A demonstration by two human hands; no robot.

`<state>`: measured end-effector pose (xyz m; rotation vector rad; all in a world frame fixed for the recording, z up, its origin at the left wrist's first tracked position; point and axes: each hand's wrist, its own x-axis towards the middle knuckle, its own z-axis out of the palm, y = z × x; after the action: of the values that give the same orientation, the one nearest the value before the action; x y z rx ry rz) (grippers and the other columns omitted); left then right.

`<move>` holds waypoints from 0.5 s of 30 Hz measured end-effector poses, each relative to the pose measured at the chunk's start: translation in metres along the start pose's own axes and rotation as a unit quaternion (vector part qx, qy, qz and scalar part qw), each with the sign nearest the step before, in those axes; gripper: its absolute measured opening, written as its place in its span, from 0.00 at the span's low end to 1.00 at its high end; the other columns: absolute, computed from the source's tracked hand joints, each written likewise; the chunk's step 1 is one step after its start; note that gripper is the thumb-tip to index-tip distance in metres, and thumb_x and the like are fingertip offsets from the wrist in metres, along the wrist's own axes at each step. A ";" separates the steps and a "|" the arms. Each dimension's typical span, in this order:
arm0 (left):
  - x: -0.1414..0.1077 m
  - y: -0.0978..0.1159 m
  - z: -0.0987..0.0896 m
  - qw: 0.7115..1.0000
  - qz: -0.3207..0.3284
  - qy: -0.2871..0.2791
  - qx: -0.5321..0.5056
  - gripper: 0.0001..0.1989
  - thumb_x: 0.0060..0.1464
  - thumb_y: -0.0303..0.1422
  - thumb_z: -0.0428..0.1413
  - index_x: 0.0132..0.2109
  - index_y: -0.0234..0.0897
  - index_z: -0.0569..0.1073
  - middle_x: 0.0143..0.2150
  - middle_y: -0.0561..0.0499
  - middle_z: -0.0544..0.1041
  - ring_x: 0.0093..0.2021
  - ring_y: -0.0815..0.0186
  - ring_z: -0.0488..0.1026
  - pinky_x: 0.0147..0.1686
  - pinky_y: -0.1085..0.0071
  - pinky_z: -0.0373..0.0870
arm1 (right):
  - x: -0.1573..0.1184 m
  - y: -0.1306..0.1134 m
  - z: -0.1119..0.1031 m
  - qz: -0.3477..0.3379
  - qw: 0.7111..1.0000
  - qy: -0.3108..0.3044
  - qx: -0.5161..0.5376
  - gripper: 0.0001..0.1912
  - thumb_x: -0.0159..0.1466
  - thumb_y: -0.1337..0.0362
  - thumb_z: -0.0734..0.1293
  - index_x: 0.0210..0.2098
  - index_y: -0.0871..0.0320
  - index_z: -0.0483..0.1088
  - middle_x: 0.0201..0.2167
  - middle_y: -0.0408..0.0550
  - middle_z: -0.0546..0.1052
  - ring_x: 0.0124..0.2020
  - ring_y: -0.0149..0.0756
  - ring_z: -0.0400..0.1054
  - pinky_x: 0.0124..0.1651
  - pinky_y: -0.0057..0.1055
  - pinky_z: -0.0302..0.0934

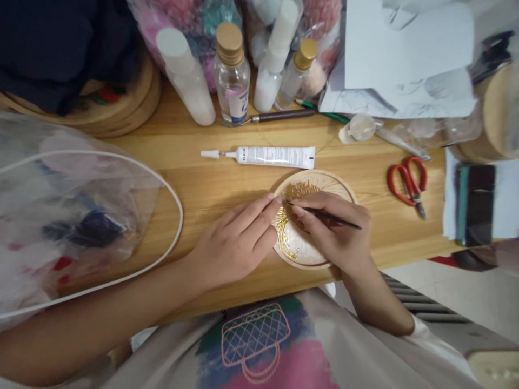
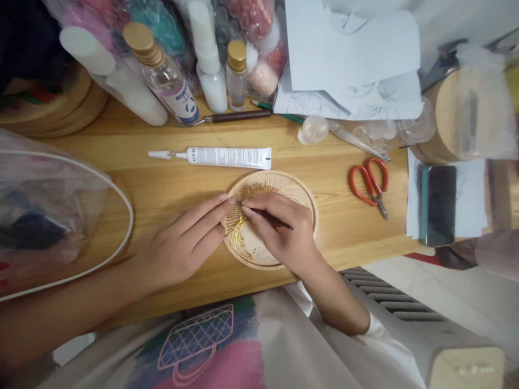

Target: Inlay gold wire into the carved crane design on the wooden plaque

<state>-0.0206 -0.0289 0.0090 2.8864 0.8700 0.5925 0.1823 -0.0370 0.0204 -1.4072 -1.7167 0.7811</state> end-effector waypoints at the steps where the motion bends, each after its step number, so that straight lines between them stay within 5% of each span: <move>1: 0.000 0.000 0.000 1.000 -0.001 -0.001 0.000 0.12 0.65 0.24 0.45 0.39 0.31 0.73 0.58 0.40 0.74 0.58 0.55 0.72 0.46 0.64 0.75 | 0.000 0.000 0.000 0.001 1.000 -0.001 0.000 0.05 0.60 0.71 0.71 0.36 0.57 0.77 0.32 0.43 0.82 0.33 0.29 0.76 0.39 0.25 0.71; 15: 0.001 0.000 0.000 1.000 -0.001 0.005 0.004 0.11 0.65 0.25 0.45 0.39 0.31 0.73 0.58 0.41 0.75 0.58 0.56 0.72 0.46 0.64 0.74 | 0.000 0.002 -0.001 -0.003 1.000 -0.009 0.009 0.06 0.59 0.72 0.71 0.36 0.57 0.76 0.33 0.42 0.81 0.34 0.27 0.75 0.40 0.23 0.71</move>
<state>-0.0196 -0.0284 0.0096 2.8913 0.8791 0.6042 0.1839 -0.0365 0.0192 -1.3855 -1.7234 0.8057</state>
